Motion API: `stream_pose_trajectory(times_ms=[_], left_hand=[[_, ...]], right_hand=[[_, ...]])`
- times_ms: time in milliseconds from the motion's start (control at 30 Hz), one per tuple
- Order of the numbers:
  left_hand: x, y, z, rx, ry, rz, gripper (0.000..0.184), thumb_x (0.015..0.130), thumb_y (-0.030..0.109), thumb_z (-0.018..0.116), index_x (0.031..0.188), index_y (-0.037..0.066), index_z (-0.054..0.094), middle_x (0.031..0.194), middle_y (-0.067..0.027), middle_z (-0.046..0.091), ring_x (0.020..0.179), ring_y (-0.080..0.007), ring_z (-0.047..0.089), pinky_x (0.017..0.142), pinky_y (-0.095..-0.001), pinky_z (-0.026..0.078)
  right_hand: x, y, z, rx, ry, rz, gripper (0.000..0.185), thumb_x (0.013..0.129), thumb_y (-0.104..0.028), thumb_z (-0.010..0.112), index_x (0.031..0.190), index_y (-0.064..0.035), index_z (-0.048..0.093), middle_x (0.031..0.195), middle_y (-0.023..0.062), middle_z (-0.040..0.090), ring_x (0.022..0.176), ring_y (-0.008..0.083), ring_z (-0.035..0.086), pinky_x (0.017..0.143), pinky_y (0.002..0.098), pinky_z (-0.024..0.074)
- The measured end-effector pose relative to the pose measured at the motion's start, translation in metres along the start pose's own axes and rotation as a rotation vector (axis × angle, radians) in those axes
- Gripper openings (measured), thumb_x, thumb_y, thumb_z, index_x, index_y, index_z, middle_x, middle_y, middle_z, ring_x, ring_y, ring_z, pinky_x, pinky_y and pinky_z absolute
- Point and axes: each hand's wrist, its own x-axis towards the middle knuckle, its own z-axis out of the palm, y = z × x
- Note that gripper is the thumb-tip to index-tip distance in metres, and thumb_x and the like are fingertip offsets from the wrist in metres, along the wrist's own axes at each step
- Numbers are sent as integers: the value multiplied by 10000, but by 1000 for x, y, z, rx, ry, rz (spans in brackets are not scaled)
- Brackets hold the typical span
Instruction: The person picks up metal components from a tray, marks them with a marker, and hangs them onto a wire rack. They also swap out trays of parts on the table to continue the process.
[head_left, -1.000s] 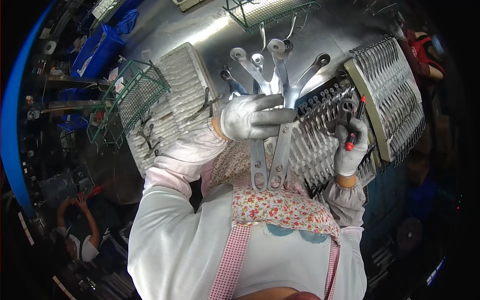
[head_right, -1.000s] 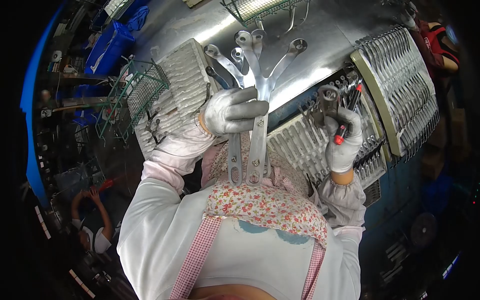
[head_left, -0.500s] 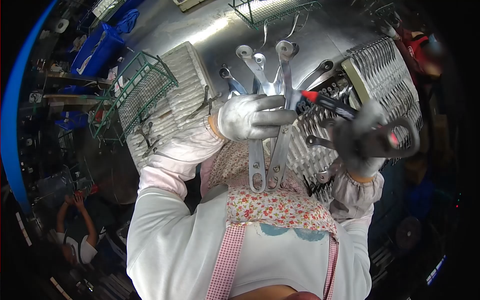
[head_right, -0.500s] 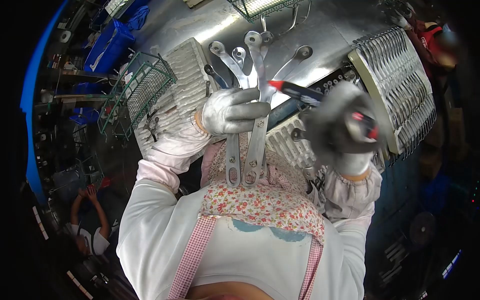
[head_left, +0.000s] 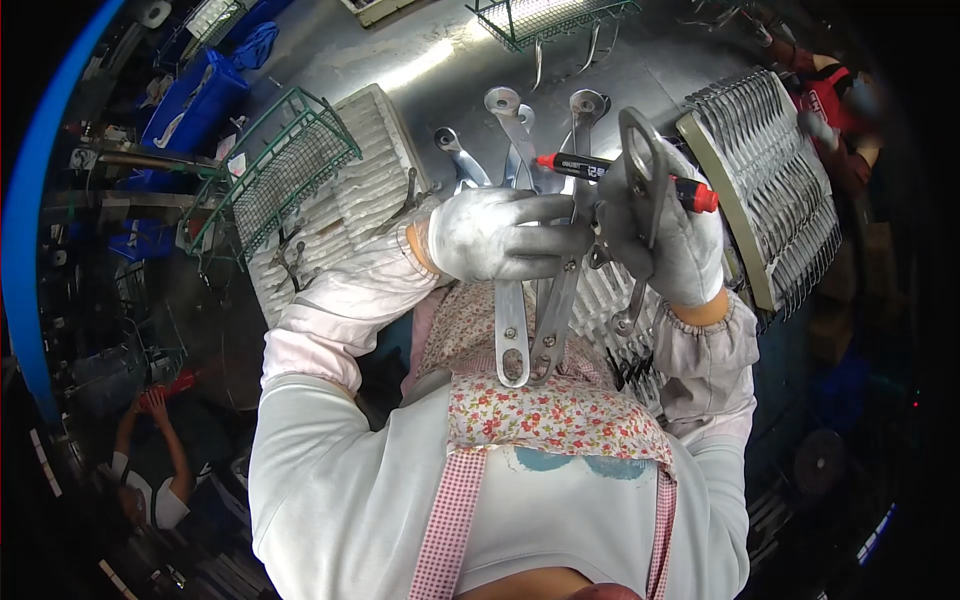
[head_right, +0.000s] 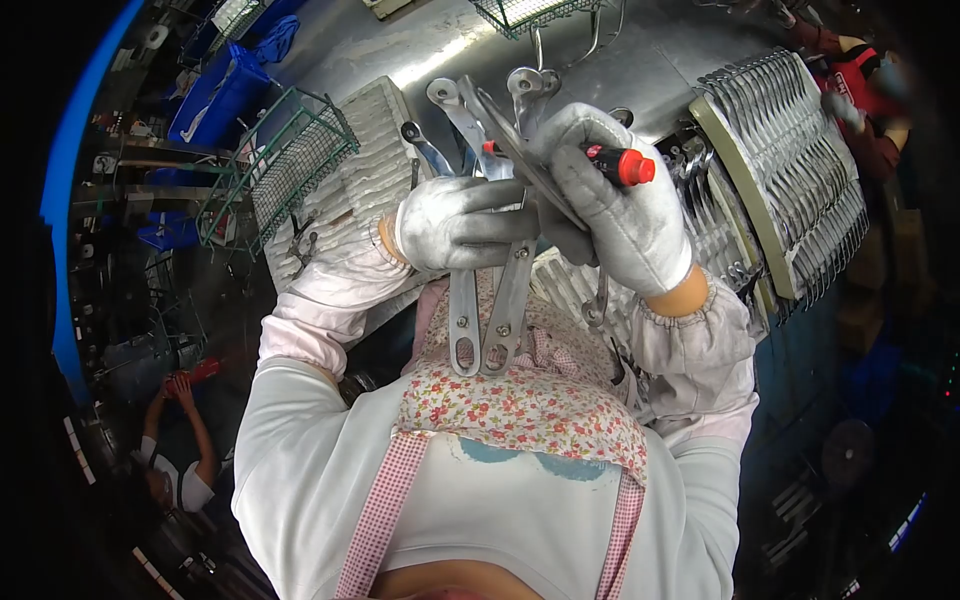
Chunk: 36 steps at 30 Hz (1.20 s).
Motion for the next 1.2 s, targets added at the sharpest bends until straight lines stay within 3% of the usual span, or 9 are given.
stream_pose_trajectory(times_ms=[333, 500, 600, 733, 800, 867, 967, 1067, 1200], left_hand=[[4, 6, -9, 17, -135, 24, 278, 719, 179, 668, 992, 129, 645, 1164, -27, 591, 1078, -266, 577, 665, -320, 573], [10, 16, -12, -75, -180, -142, 367, 840, 234, 602, 1186, 117, 563, 1060, -104, 570, 911, -254, 629, 680, -351, 561], [14, 24, -9, -116, -267, -334, 403, 745, 246, 671, 1130, 137, 623, 1104, -81, 602, 891, -226, 630, 727, -322, 547], [15, 25, -10, -109, -312, -290, 419, 799, 255, 646, 1189, 119, 577, 1129, -105, 562, 839, -239, 630, 722, -341, 537], [17, 25, -11, -109, -300, -273, 426, 799, 246, 640, 1200, 122, 569, 1134, -90, 561, 833, -242, 623, 717, -336, 534], [20, 24, -9, -116, -291, -251, 433, 800, 237, 635, 1212, 125, 561, 1139, -75, 560, 826, -246, 617, 711, -331, 532], [24, 17, 3, -51, -297, -55, 398, 753, 214, 657, 1133, 109, 599, 1184, -78, 572, 921, -273, 624, 706, -324, 529], [27, -1, 37, -52, -100, 117, 368, 704, 187, 675, 1057, 95, 623, 1222, -91, 580, 1020, -296, 619, 708, -330, 530], [41, 9, 94, -763, 133, -273, 359, 709, 133, 701, 1047, 25, 648, 1280, -196, 546, 1146, -307, 568, 851, -362, 526]], right_hand=[[-14, -17, -3, -110, -28, 196, 278, 945, -315, 575, 933, -38, 577, 677, -15, 520, 569, 48, 439, 530, 207, 353], [-24, -10, -5, -240, 39, -65, 254, 929, -271, 582, 942, -18, 574, 761, 9, 538, 547, 43, 434, 491, 205, 338], [-42, 2, -19, 62, 83, -111, 319, 886, -318, 602, 943, -9, 546, 658, 9, 523, 459, 51, 438, 411, 224, 326], [-63, 14, -37, 49, 251, -208, 356, 740, -146, 758, 963, -13, 514, 644, 45, 565, 462, 95, 500, 397, 229, 354], [-62, 20, -39, -104, 212, -290, 489, 605, 71, 789, 1001, -12, 515, 767, 143, 655, 561, 134, 594, 458, 234, 441], [-56, 47, -37, -342, 172, -498, 400, 699, 131, 670, 1006, -44, 482, 963, 216, 665, 860, 255, 668, 688, 286, 510], [-44, 57, -40, -790, 140, -648, 303, 726, 101, 677, 987, -10, 569, 941, 214, 676, 676, 189, 668, 569, 280, 528], [-42, 85, -53, -652, 203, -680, 347, 719, 77, 699, 1016, -3, 538, 893, 165, 667, 692, 196, 673, 584, 283, 535], [-66, 133, -84, -411, 494, -550, 354, 747, 47, 722, 1031, -16, 520, 861, 106, 648, 761, 157, 656, 636, 279, 532]])
